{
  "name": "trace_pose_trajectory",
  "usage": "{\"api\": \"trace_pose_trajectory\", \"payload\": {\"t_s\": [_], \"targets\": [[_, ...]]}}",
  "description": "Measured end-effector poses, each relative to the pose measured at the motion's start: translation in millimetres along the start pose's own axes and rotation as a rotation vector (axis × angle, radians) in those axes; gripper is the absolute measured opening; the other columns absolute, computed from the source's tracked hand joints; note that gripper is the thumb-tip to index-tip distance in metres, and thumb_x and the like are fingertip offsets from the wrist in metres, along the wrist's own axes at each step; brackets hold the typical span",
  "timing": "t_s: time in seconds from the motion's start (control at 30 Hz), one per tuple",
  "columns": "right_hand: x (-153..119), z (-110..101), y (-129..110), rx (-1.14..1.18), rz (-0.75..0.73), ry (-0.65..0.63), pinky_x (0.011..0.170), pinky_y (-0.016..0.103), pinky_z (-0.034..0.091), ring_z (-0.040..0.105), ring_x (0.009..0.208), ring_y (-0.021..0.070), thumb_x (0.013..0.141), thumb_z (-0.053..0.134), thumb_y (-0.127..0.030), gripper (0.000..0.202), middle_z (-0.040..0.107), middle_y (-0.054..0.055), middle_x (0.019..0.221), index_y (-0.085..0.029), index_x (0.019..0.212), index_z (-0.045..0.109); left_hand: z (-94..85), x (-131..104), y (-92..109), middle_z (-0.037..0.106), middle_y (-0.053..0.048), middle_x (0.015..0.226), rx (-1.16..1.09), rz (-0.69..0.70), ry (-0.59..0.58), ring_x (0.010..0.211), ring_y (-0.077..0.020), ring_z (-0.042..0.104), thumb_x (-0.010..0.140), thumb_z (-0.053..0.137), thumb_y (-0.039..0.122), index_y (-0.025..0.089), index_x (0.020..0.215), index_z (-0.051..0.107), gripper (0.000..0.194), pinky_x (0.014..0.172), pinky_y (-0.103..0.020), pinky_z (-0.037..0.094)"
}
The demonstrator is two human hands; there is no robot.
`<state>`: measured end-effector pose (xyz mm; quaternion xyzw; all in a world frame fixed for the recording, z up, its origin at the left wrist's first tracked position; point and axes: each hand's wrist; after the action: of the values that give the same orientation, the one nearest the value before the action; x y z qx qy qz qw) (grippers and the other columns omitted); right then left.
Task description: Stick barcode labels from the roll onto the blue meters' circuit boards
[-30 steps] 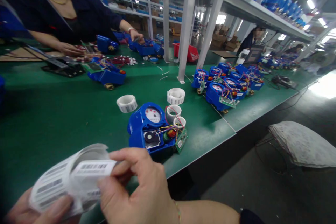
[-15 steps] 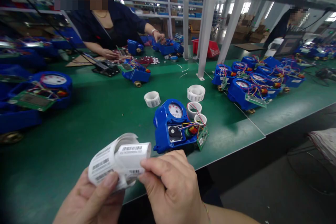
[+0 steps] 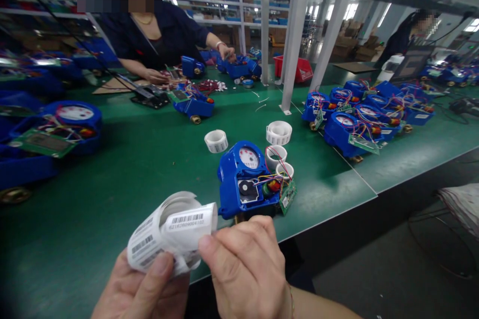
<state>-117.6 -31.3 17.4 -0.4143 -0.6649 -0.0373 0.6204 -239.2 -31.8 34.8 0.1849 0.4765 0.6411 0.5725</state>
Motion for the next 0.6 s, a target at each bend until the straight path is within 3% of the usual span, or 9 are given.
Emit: {"api": "trace_pose_trajectory", "payload": {"t_s": [0.13,0.23,0.37,0.6], "targets": [[-1,4,1,-0.007,-0.091,0.11,0.064,0.032,0.05,0.069,0.069,0.0155,0.088,0.063,-0.001,0.025,0.076,0.007,0.081,-0.012,0.109,0.07,3.2,0,-4,0.079,-0.003,0.094,-0.034,0.042,0.066,0.08,-0.0214,0.075,0.052,0.095,0.025,0.023,0.104,0.07,0.058,0.064,-0.021,0.062],[1,3,2,-0.017,-0.129,0.099,0.063,0.032,0.049,0.069,0.07,0.016,0.09,0.062,-0.001,0.014,0.075,0.009,0.081,-0.009,0.097,0.071,5.8,0,-6,0.079,-0.003,0.093,-0.037,0.035,0.077,0.077,-0.021,0.075,0.051,0.095,0.024,0.023,0.103,0.07,0.058,0.064,-0.022,0.063],[0,1,2,-0.08,-0.182,0.067,0.064,0.032,0.048,0.069,0.073,0.0162,0.092,0.059,-0.001,0.015,0.074,0.009,0.084,-0.01,0.09,0.07,6.2,0,-7,0.078,-0.003,0.091,-0.049,0.038,0.083,0.076,-0.0214,0.075,0.051,0.095,0.025,0.023,0.103,0.07,0.057,0.066,-0.024,0.063],[-10,7,1,-0.058,-0.04,0.135,0.071,0.035,0.051,0.063,0.082,0.0152,0.088,0.063,0.002,0.02,0.065,0.005,0.095,-0.015,0.096,0.071,-0.1,-3,-9,0.078,-0.005,0.105,-0.024,0.037,0.03,0.091,-0.0232,0.075,0.061,0.091,0.027,0.025,0.11,0.069,0.054,0.076,-0.026,0.063]]}}
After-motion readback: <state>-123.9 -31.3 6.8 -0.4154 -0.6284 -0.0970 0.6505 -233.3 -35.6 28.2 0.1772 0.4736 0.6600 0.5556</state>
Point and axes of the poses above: each hand's wrist, its own x-axis towards the middle knuckle, its own z-axis out of the palm, y = z × x
